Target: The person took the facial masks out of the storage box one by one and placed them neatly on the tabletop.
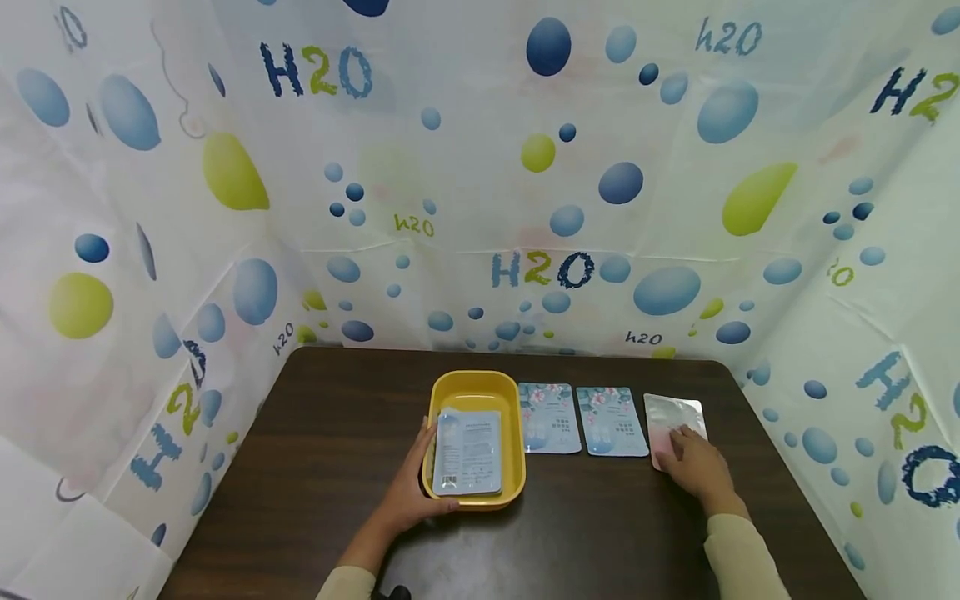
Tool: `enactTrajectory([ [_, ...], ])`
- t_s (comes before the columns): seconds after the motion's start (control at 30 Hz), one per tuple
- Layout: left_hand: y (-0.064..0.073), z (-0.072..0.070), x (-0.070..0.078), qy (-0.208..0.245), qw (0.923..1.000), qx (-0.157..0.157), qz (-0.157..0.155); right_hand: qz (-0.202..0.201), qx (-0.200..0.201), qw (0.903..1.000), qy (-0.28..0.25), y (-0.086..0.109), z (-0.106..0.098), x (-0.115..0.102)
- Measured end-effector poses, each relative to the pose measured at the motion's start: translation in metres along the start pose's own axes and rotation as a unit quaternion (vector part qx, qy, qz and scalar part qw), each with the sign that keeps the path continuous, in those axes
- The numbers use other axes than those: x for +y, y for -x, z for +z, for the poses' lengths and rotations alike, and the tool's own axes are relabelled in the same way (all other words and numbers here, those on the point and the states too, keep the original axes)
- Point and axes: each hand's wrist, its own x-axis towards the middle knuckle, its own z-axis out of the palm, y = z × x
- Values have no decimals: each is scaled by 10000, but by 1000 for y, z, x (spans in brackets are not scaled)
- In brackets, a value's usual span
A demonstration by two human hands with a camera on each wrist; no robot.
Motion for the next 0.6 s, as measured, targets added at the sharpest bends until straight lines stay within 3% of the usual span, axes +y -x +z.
enactTrajectory([
  [0.43,1,0,-2,83,10000,-36,-21,-144,-104,9995,-274,-4,10,8],
  [0.6,0,1,-2,48,10000,-32,-42,-183,81,9991,-378,-4,8,8],
])
